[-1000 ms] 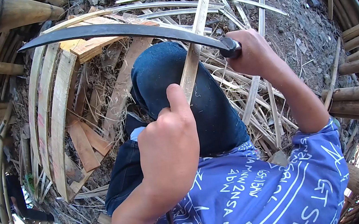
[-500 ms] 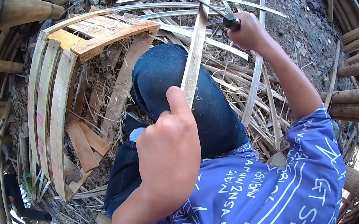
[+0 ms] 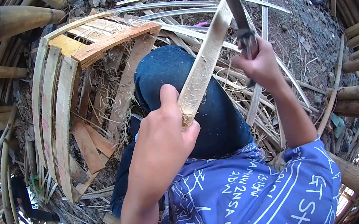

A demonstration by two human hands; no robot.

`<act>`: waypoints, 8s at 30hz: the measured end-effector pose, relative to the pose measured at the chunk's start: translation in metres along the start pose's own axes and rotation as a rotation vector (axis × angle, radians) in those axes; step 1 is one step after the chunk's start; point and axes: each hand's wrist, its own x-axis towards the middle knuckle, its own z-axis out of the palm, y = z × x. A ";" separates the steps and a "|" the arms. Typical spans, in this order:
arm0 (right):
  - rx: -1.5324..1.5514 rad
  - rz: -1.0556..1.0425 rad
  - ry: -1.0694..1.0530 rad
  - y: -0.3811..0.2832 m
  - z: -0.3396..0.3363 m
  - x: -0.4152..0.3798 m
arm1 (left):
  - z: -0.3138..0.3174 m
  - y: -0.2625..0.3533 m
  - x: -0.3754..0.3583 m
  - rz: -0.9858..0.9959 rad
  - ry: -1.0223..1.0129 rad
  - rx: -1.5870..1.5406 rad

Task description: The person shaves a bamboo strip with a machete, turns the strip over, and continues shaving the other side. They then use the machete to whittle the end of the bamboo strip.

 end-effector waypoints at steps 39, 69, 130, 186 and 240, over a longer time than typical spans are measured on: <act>-0.467 -0.433 -0.065 0.014 0.029 -0.015 | 0.019 -0.007 -0.005 0.026 0.105 -0.152; -0.129 -0.196 -0.084 -0.022 0.028 -0.046 | 0.022 -0.003 -0.002 0.031 0.141 -0.132; 0.216 0.015 -0.087 -0.043 0.021 -0.056 | 0.001 0.030 0.004 0.051 0.164 0.427; -0.336 -0.020 -0.183 -0.013 0.002 -0.008 | 0.024 0.019 -0.005 0.235 0.381 0.841; -0.309 0.031 -0.022 0.035 -0.017 0.020 | 0.012 0.013 -0.011 0.179 0.167 0.577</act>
